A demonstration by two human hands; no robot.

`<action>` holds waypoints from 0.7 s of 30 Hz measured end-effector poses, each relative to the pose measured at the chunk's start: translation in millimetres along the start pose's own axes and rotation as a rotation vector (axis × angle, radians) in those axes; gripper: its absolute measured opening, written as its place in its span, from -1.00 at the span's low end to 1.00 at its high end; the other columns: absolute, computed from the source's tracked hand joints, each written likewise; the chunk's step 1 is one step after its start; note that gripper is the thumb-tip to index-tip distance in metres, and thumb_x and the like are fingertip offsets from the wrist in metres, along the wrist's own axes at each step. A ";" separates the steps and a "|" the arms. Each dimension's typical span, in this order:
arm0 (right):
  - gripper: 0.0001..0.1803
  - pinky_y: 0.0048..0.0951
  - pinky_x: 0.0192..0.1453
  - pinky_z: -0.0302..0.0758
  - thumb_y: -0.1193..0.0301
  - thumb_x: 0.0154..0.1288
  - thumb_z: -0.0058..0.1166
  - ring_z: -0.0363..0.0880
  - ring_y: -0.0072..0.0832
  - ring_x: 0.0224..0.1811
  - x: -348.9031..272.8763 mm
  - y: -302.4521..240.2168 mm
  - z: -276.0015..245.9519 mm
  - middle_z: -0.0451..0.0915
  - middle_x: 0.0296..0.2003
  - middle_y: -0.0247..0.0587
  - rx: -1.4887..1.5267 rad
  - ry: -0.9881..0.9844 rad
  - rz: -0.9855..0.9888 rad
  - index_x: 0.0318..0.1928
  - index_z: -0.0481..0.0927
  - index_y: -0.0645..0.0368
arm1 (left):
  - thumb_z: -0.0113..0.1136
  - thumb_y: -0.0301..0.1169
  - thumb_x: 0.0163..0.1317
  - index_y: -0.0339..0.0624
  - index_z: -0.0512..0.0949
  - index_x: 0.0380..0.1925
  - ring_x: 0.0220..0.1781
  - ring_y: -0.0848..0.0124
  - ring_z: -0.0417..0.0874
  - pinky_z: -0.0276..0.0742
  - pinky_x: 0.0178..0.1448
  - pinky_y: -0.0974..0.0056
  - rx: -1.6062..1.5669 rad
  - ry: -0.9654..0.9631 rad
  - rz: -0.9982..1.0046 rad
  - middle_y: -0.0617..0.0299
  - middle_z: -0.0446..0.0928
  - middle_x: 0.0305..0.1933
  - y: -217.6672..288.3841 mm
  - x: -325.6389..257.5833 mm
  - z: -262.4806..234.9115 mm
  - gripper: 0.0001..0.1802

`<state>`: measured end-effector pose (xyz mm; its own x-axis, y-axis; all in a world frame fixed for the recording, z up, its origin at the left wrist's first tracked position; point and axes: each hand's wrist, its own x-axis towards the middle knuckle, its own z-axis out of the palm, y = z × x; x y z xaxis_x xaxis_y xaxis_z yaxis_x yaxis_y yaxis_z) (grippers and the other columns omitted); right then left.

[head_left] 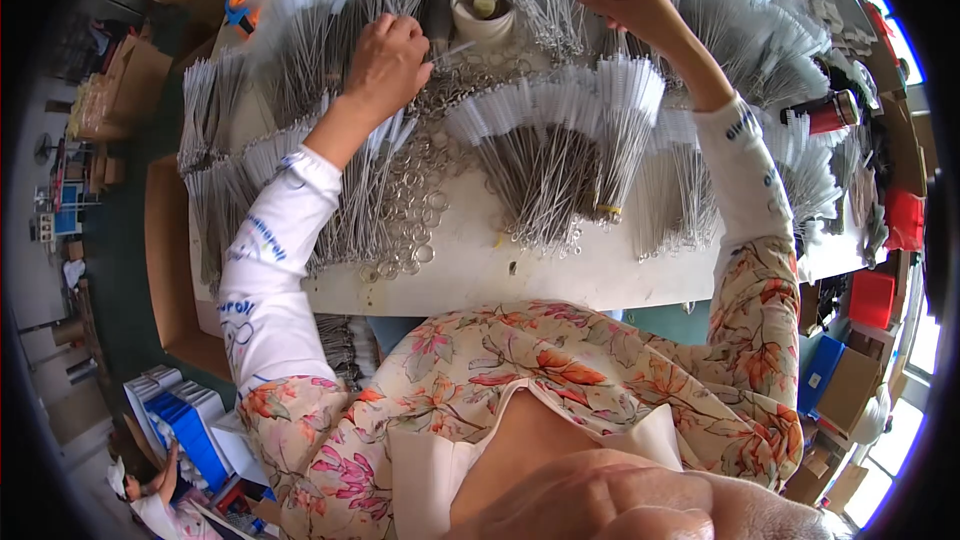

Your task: Assembling small white brushes into silver metal rings on a factory workbench.

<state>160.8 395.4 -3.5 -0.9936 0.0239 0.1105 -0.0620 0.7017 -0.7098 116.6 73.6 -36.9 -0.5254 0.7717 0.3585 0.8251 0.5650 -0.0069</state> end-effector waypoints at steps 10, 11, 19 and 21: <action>-0.70 -0.57 -0.38 0.52 0.13 0.05 0.18 0.57 -0.63 -0.54 83.8 2.4 56.8 0.61 -0.56 -0.35 -0.250 0.053 0.050 -0.30 0.66 0.05 | 0.29 -0.37 -0.16 -0.20 0.51 -0.52 -0.13 0.27 0.43 0.28 -0.07 0.17 0.239 -0.059 0.010 0.21 0.45 -0.27 6.3 -6.2 31.2 -0.79; -0.76 -0.57 -0.39 0.52 0.20 0.02 0.20 0.57 -0.62 -0.53 87.6 1.0 65.2 0.61 -0.54 -0.34 -0.310 0.024 0.079 -0.30 0.67 0.00 | 0.30 -0.41 -0.17 -0.21 0.51 -0.52 -0.17 0.26 0.45 0.29 -0.10 0.17 0.173 -0.056 -0.006 0.20 0.46 -0.30 3.7 -8.3 30.2 -0.81; -0.74 -0.48 -0.18 0.56 0.29 0.16 0.09 0.60 -0.56 -0.31 79.2 18.5 36.3 0.63 -0.42 -0.30 0.722 0.093 0.023 -0.21 0.61 0.19 | 0.26 -0.41 -0.04 -0.15 0.57 -0.53 -0.31 0.24 0.58 0.39 -0.16 0.21 -0.237 0.261 -0.022 0.16 0.55 -0.42 5.5 -7.8 4.9 -0.92; -0.76 -0.48 -0.15 0.53 0.30 0.18 0.07 0.59 -0.53 -0.27 77.8 27.9 -5.2 0.63 -0.40 -0.26 0.872 0.188 -0.229 -0.22 0.62 0.17 | 0.10 -0.40 0.21 -0.19 0.55 -0.34 -0.35 0.48 0.62 0.49 -0.23 0.40 -0.808 0.429 -0.281 0.24 0.59 -0.35 11.7 6.0 -8.1 -0.88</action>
<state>82.3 420.5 -11.1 -0.9214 0.1196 0.3698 -0.3802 -0.0799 -0.9215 124.8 82.5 -27.2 -0.7373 0.3752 0.5618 0.6591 0.2172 0.7200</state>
